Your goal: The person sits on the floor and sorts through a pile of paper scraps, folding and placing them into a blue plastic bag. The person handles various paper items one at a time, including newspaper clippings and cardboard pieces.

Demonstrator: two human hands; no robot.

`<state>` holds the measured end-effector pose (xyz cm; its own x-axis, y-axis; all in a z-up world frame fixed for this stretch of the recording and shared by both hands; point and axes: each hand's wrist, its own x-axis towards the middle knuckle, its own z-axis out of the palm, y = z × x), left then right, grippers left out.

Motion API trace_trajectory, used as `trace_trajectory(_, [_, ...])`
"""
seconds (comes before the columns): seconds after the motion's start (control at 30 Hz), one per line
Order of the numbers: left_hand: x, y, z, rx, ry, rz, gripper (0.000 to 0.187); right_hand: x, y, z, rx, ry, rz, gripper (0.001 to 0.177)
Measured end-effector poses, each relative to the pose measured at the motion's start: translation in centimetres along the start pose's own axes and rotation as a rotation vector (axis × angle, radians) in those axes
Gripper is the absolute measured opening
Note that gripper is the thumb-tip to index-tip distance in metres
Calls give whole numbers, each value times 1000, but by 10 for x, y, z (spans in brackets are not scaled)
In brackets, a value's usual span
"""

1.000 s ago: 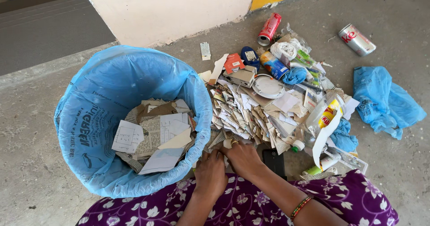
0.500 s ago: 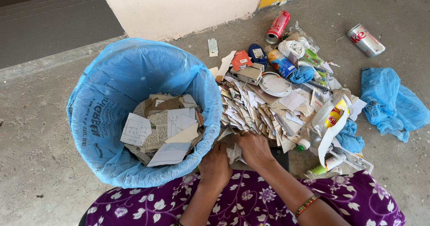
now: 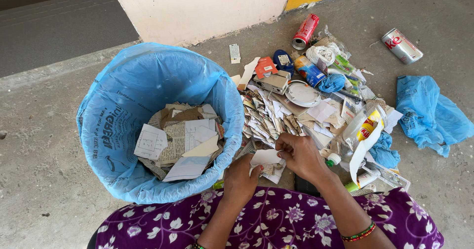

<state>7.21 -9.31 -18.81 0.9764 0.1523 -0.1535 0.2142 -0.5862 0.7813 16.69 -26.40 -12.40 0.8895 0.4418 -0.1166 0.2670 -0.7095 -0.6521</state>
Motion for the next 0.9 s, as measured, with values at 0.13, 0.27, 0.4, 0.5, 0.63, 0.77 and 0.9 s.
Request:
trace_trajectory(0.13, [-9,25,-19,-167,-10,-58,20,0,-5,-12,142,56,-37,17])
trace_trajectory(0.27, [-25,53,-43,-224,241,220,15,-3,-7,-27,409,100,-66,18])
trace_trajectory(0.4, [-49,74,-67,-151,318,387,14,-15,-14,-34,731,84,-152,16])
trace_trajectory(0.5, [-69,84,-84,-40,396,491,17,-28,-26,-33,807,114,-139,16])
trace_trajectory(0.63, [-80,86,-113,-15,521,545,14,-38,-40,-28,930,109,-312,17])
trace_trajectory(0.77, [-91,89,-153,48,496,436,28,-43,-61,-20,974,92,-311,16])
trace_trajectory(0.9, [-94,91,-177,52,533,365,30,-45,-83,-17,1005,57,-380,20])
